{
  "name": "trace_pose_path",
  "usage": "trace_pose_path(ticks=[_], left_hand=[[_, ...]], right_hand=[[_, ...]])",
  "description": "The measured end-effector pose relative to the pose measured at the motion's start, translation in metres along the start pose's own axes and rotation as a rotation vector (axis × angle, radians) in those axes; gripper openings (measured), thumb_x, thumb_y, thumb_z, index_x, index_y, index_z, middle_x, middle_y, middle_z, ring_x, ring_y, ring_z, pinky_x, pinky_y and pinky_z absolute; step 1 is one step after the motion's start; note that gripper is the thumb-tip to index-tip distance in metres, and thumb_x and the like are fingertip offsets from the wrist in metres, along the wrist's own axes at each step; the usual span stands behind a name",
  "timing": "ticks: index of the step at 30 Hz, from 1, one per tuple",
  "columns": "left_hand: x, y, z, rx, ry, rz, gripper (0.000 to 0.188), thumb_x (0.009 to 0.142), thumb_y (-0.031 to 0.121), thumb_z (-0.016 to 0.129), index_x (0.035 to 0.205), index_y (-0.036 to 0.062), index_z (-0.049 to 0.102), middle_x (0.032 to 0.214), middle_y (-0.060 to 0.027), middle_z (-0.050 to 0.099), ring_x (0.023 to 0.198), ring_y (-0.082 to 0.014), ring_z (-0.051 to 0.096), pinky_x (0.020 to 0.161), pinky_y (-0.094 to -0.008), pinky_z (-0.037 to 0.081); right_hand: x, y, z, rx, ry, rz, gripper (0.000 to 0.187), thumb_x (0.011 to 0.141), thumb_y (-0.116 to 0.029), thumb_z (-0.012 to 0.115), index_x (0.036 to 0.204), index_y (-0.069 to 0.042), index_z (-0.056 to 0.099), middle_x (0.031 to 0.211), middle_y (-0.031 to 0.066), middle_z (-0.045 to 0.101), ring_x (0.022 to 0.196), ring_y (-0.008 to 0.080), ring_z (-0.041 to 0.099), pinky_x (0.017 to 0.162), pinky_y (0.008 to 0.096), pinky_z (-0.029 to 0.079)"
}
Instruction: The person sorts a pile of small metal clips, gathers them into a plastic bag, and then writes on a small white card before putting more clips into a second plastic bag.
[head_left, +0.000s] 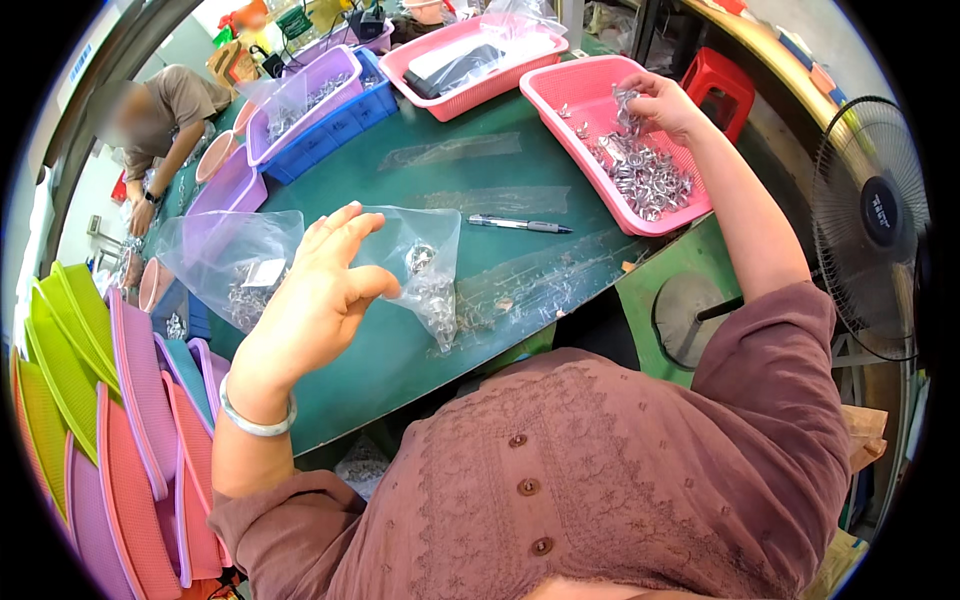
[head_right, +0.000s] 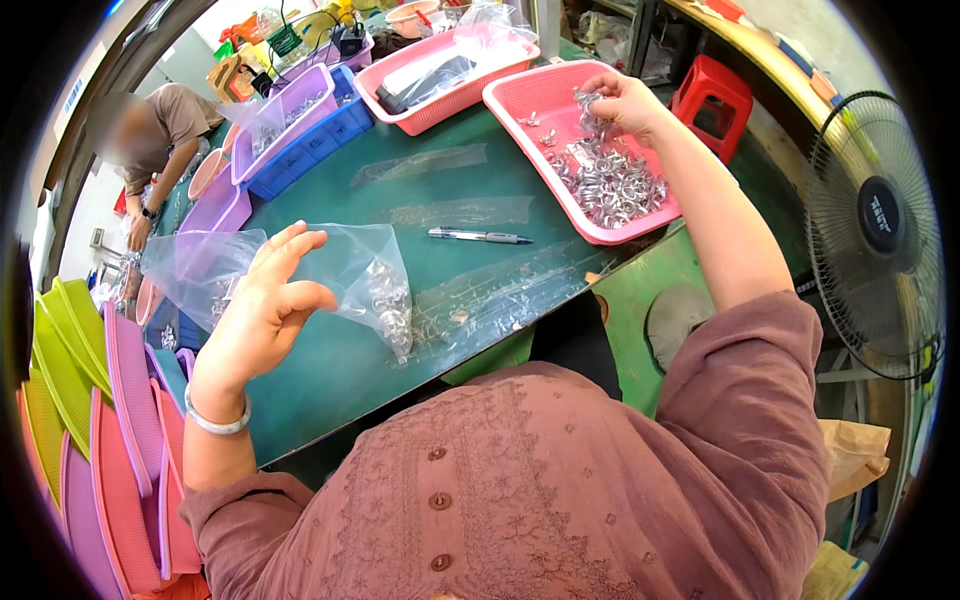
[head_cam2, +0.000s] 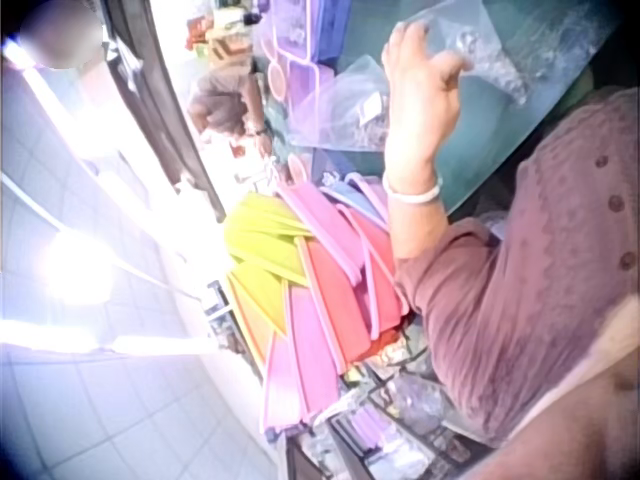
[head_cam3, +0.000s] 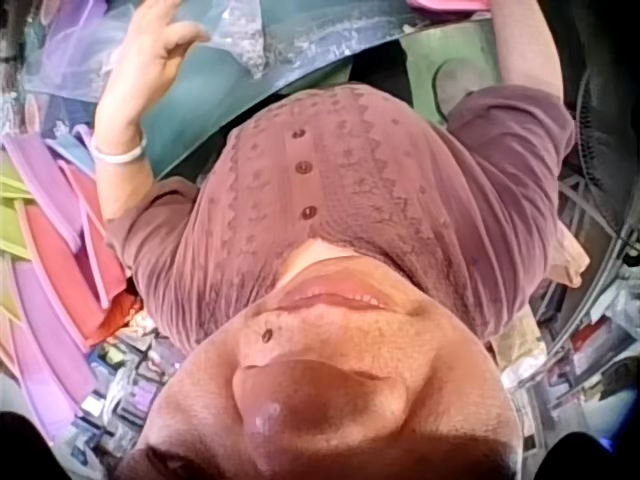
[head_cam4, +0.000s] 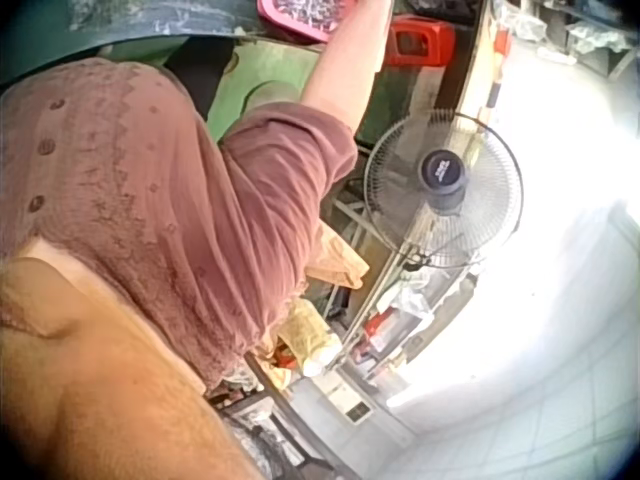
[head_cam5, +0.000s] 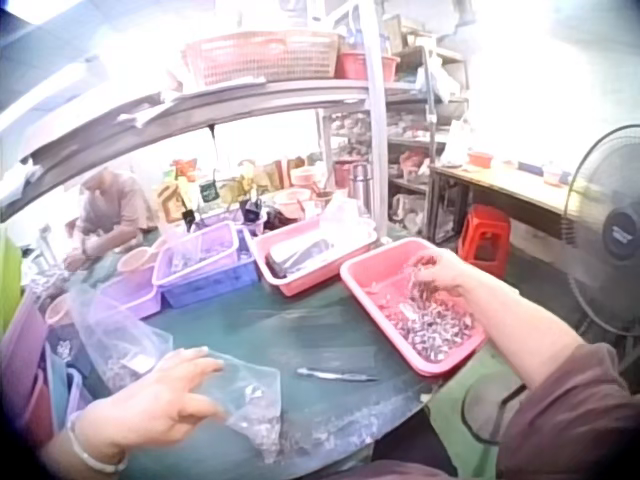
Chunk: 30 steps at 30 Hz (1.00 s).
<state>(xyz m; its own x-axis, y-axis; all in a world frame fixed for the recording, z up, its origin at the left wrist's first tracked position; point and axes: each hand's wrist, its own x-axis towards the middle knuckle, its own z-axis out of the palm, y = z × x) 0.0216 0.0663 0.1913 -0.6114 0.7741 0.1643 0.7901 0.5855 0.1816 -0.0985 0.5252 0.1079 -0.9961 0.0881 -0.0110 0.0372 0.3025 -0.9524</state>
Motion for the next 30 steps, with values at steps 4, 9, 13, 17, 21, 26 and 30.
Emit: trace_pose_path(ticks=[4,9,13,17,21,26,30], left_hand=[[0.000,-0.001,0.001,0.010,-0.001,-0.002,0.019,0.071,-0.006,0.064,0.084,0.0065,0.065,0.127,-0.0202,0.050,0.127,-0.0416,0.039,0.101,-0.0461,0.035],[-0.001,-0.002,0.002,0.017,-0.003,0.008,0.018,0.071,-0.006,0.063,0.084,0.0062,0.065,0.126,-0.0197,0.050,0.127,-0.0417,0.038,0.102,-0.0465,0.034],[-0.001,0.002,0.001,0.021,0.002,-0.007,0.017,0.072,-0.006,0.062,0.083,0.0067,0.064,0.125,-0.0190,0.051,0.128,-0.0400,0.038,0.105,-0.0492,0.030],[-0.005,0.005,0.001,0.087,-0.011,-0.041,0.016,0.073,-0.004,0.062,0.082,0.0090,0.065,0.119,-0.0140,0.054,0.128,-0.0374,0.039,0.108,-0.0570,0.020],[-0.005,0.005,0.000,0.157,-0.028,-0.045,0.016,0.074,-0.002,0.061,0.081,0.0114,0.067,0.111,-0.0089,0.058,0.127,-0.0356,0.041,0.106,-0.0638,0.017],[-0.009,0.004,0.002,0.174,-0.012,-0.039,0.016,0.074,-0.001,0.061,0.081,0.0122,0.067,0.108,-0.0070,0.059,0.125,-0.0345,0.042,0.105,-0.0651,0.016],[-0.010,0.004,0.003,0.161,-0.017,-0.041,0.016,0.074,-0.001,0.061,0.081,0.0119,0.067,0.108,-0.0073,0.059,0.124,-0.0337,0.043,0.106,-0.0648,0.016]], right_hand=[[-0.003,0.004,-0.004,0.052,-0.015,-0.016,0.027,0.077,-0.002,0.059,0.104,-0.009,0.056,0.089,-0.0029,0.058,0.078,0.0082,0.059,0.057,0.0272,0.053],[-0.011,0.006,-0.001,0.314,0.013,0.037,0.022,0.084,-0.003,0.055,0.105,-0.012,0.056,0.089,-0.0014,0.061,0.078,0.0119,0.062,0.064,0.0306,0.054],[-0.008,0.020,-0.007,0.506,0.023,0.131,0.023,0.088,-0.004,0.052,0.109,-0.014,0.054,0.097,0.0019,0.063,0.087,0.0152,0.064,0.071,0.0341,0.055],[-0.012,0.017,-0.010,0.627,-0.007,0.045,0.025,0.089,-0.003,0.048,0.113,-0.011,0.053,0.103,0.0050,0.062,0.094,0.0184,0.063,0.074,0.0388,0.055],[-0.019,0.016,-0.007,0.649,0.033,0.062,0.025,0.088,-0.001,0.046,0.110,-0.008,0.052,0.106,0.0056,0.061,0.098,0.0204,0.061,0.078,0.0441,0.054],[-0.028,0.009,-0.011,0.695,0.086,0.046,0.025,0.087,0.001,0.045,0.109,-0.008,0.052,0.108,0.0064,0.059,0.101,0.0233,0.060,0.084,0.0486,0.051],[-0.039,0.002,0.004,0.735,0.164,0.124,0.025,0.087,0.001,0.045,0.109,-0.008,0.051,0.107,0.0086,0.059,0.102,0.0261,0.059,0.088,0.0538,0.047]])
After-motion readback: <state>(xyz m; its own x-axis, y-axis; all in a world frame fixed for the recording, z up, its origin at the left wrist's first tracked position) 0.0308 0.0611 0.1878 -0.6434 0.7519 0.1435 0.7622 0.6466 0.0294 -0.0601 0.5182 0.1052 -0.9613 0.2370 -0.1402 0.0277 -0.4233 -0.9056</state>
